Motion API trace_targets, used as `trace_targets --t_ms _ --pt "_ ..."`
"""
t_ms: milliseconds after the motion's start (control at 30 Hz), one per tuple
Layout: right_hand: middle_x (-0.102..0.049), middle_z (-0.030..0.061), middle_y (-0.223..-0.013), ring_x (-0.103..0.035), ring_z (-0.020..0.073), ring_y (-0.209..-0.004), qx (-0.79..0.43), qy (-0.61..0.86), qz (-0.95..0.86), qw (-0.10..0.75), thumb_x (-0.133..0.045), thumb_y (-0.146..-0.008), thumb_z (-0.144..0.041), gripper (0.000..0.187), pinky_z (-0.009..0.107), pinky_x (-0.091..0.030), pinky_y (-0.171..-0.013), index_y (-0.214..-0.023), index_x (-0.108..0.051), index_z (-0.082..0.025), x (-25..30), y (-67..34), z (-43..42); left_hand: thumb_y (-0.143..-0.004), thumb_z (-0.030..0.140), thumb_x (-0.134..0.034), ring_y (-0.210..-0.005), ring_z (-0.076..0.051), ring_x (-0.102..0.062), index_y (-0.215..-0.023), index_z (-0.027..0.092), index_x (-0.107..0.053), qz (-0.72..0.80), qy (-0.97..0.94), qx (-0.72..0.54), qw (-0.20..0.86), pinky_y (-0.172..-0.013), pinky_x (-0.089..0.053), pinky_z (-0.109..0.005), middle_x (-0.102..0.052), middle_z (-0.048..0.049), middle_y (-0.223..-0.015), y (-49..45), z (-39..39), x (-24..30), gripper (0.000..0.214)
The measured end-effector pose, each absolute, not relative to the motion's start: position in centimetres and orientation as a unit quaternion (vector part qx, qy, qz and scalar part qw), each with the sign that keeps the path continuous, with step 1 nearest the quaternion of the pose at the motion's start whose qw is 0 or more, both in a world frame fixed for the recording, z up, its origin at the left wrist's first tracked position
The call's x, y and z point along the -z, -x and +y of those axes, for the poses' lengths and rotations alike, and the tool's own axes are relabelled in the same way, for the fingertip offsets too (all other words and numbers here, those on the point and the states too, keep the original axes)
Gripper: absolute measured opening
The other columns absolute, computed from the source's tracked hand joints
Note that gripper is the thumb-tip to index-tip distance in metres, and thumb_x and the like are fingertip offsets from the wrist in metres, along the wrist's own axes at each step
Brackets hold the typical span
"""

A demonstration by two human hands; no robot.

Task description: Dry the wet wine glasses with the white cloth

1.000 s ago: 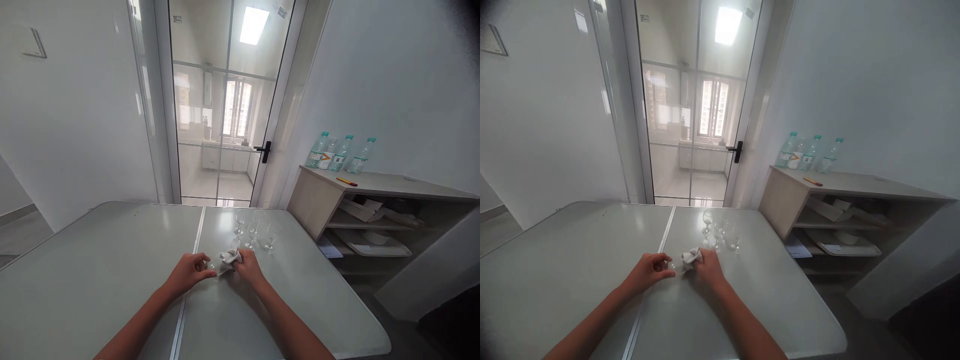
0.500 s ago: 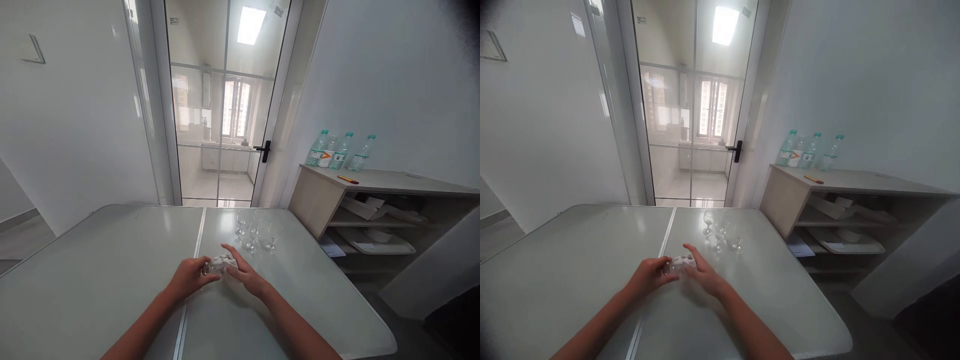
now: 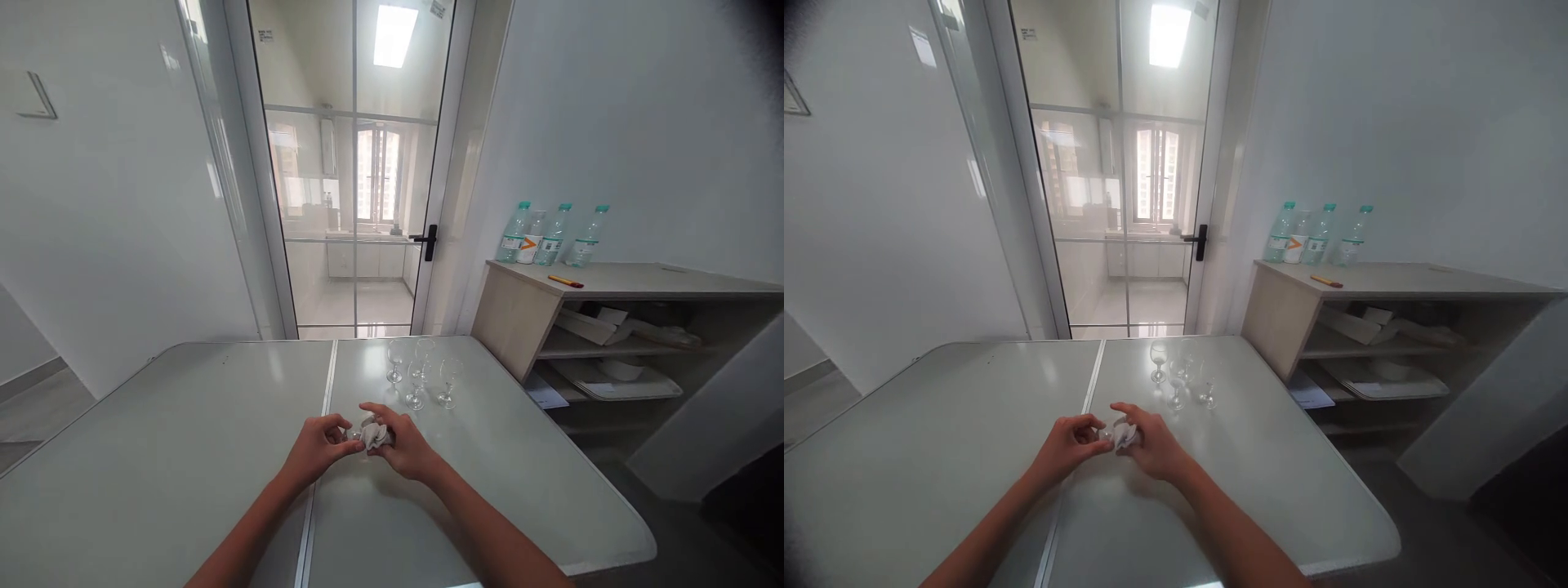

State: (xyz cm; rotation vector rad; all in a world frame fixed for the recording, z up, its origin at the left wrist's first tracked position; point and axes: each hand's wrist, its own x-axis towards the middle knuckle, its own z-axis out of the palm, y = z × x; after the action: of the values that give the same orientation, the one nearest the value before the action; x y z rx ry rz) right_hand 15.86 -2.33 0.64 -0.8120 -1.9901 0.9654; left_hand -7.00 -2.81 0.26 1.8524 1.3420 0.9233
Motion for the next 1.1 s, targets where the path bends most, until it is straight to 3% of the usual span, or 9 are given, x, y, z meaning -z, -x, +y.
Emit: trace_targets --t_ms 100,167,300,367,533,633,767,933,1100 --pt "-0.073 0.0028 -0.094 -0.063 0.0222 -0.084 -0.281 0.368 -0.763 0.451 -0.077 -0.074 -0.015 0.055 0.036 -0.049 -0.082 -0.127 -0.066 -0.028 0.0 -15.8 -1.9 -0.074 0.06 -0.078 -0.054 -0.014 -0.054 -0.087 0.016 -0.07 0.522 -0.678 -0.364 0.368 -0.056 -0.038 -0.024 -0.062 0.0018 -0.057 6.7 -2.5 0.0 0.048" --pt "-0.075 0.0059 -0.101 -0.065 0.0261 -0.093 -0.214 0.384 -0.738 0.513 -0.075 -0.079 -0.017 0.037 0.04 -0.05 -0.088 -0.114 -0.071 -0.027 0.4 -16.3 -1.5 -0.077 0.062 -0.074 -0.054 -0.014 -0.055 -0.089 0.016 -0.069 0.531 -0.675 -0.367 0.358 -0.056 -0.038 -0.025 -0.062 0.0018 -0.058 6.7 -2.5 0.0 0.048" --pt "-0.074 0.0083 -0.112 -0.068 0.0259 -0.101 -0.157 0.382 -0.661 0.626 -0.068 -0.091 -0.025 0.028 0.038 -0.052 -0.088 -0.12 -0.069 -0.027 -0.2 -17.6 -1.3 -0.083 0.057 -0.069 -0.057 -0.014 -0.056 -0.097 0.018 -0.068 0.522 -0.721 -0.332 0.311 -0.059 -0.04 -0.025 -0.063 0.0023 -0.065 7.0 -2.7 -0.4 0.042" --pt "-0.071 0.0096 -0.123 -0.066 0.0255 -0.112 -0.152 0.331 -0.724 0.586 -0.065 -0.094 -0.028 0.034 0.039 -0.051 -0.096 -0.128 -0.064 -0.026 -0.9 -17.9 -1.6 -0.084 0.048 -0.07 -0.064 -0.015 -0.061 -0.107 0.02 -0.067 0.499 -0.758 -0.301 0.292 -0.063 -0.043 -0.025 -0.068 0.001 -0.073 7.0 -2.9 -0.4 0.036" --pt "-0.068 0.0099 -0.134 -0.056 0.0255 -0.133 -0.094 0.189 -0.925 0.317 -0.063 -0.096 -0.03 0.043 0.048 -0.03 -0.118 -0.138 -0.056 -0.024 -2.0 -16.4 -2.7 -0.081 0.02 -0.061 -0.07 -0.021 -0.069 -0.111 0.02 -0.059 0.518 -0.811 -0.243 0.125 -0.062 -0.041 -0.026 -0.072 -0.002 -0.078 6.9 -3.1 1.1 0.029" --pt "-0.069 0.008 -0.132 -0.056 0.024 -0.131 -0.102 0.206 -0.919 0.32 -0.059 -0.096 -0.021 0.036 0.042 -0.036 -0.112 -0.132 -0.06 -0.025 -2.1 -15.3 -3.2 -0.082 0.016 -0.058 -0.069 -0.022 -0.072 -0.122 0.021 -0.05 0.517 -0.82 -0.237 0.067 -0.06 -0.041 -0.025 -0.073 -0.0002 -0.076 7.1 -3.1 1.8 0.041" --pt "-0.069 0.0095 -0.124 -0.063 0.026 -0.111 -0.211 0.318 -0.848 0.368 -0.071 -0.087 -0.029 0.037 0.038 -0.047 -0.095 -0.123 -0.065 -0.024 -2.1 -14.8 -3.2 -0.086 0.018 -0.061 -0.071 -0.021 -0.074 -0.124 0.023 -0.046 0.469 -0.844 -0.261 0.01 -0.06 -0.043 -0.025 -0.076 0.0005 -0.083 7.6 -3.4 1.7 0.041" --pt "-0.069 0.003 -0.087 -0.062 0.0185 -0.078 -0.542 0.391 -0.678 0.305 -0.069 -0.085 -0.041 0.026 0.028 -0.047 -0.07 -0.096 -0.071 -0.018 -1.3 -15.8 -2.2 -0.093 0.026 -0.065 -0.068 -0.019 -0.072 -0.109 0.024 -0.055 0.336 -0.897 -0.284 -0.04 -0.063 -0.044 -0.025 -0.075 -0.0006 -0.08 8.1 -3.9 1.3 0.018" --pt "-0.066 0.0057 -0.092 -0.061 0.018 -0.077 -0.768 0.285 -0.52 0.242 -0.076 -0.078 -0.051 0.045 0.027 -0.049 -0.064 -0.105 -0.069 -0.017 -1.3 -17.0 -1.9 -0.093 0.031 -0.068 -0.063 -0.017 -0.068 -0.103 0.023 -0.056 0.326 -0.884 -0.335 -0.021 -0.062 -0.041 -0.024 -0.07 0.0006 -0.073 7.8 -3.8 2.1 0.018"
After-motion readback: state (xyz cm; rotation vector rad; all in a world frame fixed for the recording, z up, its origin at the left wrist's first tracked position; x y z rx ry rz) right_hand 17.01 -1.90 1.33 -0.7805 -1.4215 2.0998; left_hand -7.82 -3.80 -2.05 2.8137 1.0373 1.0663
